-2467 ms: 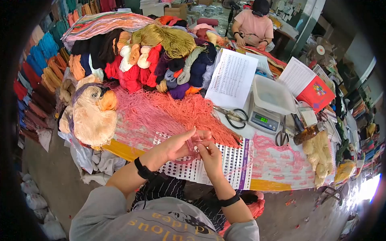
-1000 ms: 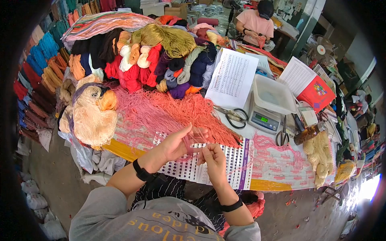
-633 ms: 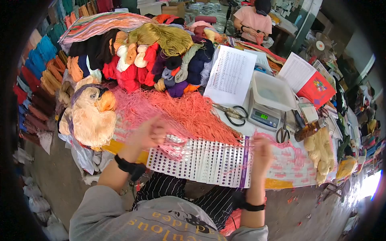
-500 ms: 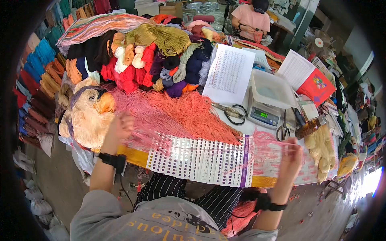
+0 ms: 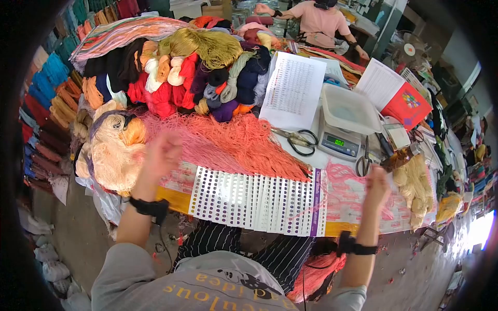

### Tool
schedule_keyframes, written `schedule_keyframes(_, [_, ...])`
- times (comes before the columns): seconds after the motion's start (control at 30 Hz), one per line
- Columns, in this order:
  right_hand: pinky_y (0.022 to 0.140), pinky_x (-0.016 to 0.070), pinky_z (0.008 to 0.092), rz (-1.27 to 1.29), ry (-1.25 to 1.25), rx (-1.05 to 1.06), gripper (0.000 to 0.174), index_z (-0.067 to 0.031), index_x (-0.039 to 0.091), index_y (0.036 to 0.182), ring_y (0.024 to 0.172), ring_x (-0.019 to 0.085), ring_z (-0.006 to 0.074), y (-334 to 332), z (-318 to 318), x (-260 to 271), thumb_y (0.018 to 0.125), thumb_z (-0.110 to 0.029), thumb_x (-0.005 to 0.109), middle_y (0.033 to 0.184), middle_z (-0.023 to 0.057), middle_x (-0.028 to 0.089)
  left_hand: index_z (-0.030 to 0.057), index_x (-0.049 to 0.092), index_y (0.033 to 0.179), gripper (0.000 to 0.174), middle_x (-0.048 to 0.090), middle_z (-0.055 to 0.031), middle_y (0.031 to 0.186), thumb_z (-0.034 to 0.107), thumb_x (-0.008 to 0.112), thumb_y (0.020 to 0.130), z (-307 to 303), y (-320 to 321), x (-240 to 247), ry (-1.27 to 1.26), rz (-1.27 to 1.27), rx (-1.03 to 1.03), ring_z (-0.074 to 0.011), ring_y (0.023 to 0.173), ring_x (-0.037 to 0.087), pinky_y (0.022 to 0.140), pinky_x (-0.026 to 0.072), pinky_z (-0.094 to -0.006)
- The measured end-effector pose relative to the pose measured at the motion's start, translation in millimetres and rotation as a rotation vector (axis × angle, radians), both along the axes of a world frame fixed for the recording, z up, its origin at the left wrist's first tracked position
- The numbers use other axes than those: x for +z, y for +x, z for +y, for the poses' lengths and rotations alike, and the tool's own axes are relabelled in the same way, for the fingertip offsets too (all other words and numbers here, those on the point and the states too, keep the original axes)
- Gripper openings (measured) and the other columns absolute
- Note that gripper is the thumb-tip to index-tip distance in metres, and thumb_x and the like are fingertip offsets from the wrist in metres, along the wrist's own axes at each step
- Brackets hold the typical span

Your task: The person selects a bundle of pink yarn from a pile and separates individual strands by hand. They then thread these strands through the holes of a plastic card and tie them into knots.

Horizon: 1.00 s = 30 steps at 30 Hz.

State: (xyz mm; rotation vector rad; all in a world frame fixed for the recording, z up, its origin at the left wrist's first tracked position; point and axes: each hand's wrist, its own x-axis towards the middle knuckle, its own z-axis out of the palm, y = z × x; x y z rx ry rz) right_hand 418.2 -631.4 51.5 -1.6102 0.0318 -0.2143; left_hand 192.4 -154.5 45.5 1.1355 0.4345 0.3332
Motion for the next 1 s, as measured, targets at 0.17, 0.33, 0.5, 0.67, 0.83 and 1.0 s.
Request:
schedule_keyframes(0.17, [0.050, 0.0381, 0.0208, -0.025, -0.192, 0.434, 0.005, -0.0019, 0.053, 0.090, 0.056, 0.049, 0.0076, -37, 93, -65, 0.086, -0.006, 0.054, 0.069, 0.0035, 0.059, 0.0073, 0.051, 0.122, 0.045, 0.053, -0.0082, 0.122, 0.040, 0.046, 0.093, -87, 52, -84, -0.549, 0.156, -0.510, -0.0116, 0.079, 0.060, 0.054, 0.0450, -0.0189])
schedule_keyframes(0.33, [0.050, 0.0408, 0.0203, 0.158, -0.176, 0.629, 0.017, -0.0016, 0.045, 0.102, 0.053, 0.053, 0.0100, -55, 123, -101, 0.086, -0.002, 0.053, 0.068, 0.0072, 0.058, 0.0090, 0.042, 0.131, 0.049, 0.049, -0.0063, 0.129, 0.043, 0.038, 0.096, -141, 56, -99, -0.573, 0.328, -0.574, -0.0198, 0.092, 0.062, 0.061, 0.0476, -0.0233])
schedule_keyframes(0.5, [0.048, 0.0409, 0.0200, 0.208, -0.199, 0.679, 0.011, 0.0008, 0.060, 0.087, 0.054, 0.057, 0.0079, -60, 139, -114, 0.086, -0.010, 0.058, 0.067, 0.0043, 0.062, 0.0068, 0.037, 0.133, 0.053, 0.042, -0.0073, 0.135, 0.045, 0.035, 0.096, -151, 62, -109, -0.566, 0.370, -0.609, -0.0256, 0.098, 0.061, 0.070, 0.0518, -0.0298])
schedule_keyframes(0.67, [0.045, 0.0393, 0.0216, 0.231, -0.194, 0.687, 0.014, 0.0005, 0.061, 0.081, 0.050, 0.054, 0.0083, -61, 163, -139, 0.086, -0.012, 0.058, 0.063, 0.0041, 0.060, 0.0053, 0.038, 0.132, 0.054, 0.040, -0.0086, 0.136, 0.045, 0.036, 0.095, -154, 65, -106, -0.545, 0.368, -0.633, -0.0265, 0.098, 0.061, 0.071, 0.0525, -0.0318])
schedule_keyframes(0.83, [0.047, 0.0403, 0.0241, 0.258, -0.337, 0.656, 0.019, -0.0019, 0.064, 0.078, 0.049, 0.052, 0.0084, -63, 171, -153, 0.085, -0.019, 0.059, 0.060, 0.0019, 0.060, 0.0061, 0.040, 0.131, 0.052, 0.045, -0.0095, 0.130, 0.044, 0.038, 0.095, -141, 62, -102, -0.507, 0.414, -0.473, -0.0265, 0.090, 0.063, 0.068, 0.0532, -0.0328])
schedule_keyframes(1.0, [0.051, 0.0423, 0.0255, 0.304, -0.397, 0.605, 0.023, -0.0032, 0.065, 0.080, 0.052, 0.054, 0.0092, -60, 175, -151, 0.083, -0.024, 0.058, 0.062, 0.0023, 0.063, 0.0081, 0.049, 0.120, 0.043, 0.056, -0.0062, 0.112, 0.042, 0.040, 0.095, -141, 79, -116, -0.536, 0.487, -0.467, -0.0193, 0.073, 0.063, 0.054, 0.0485, -0.0288])
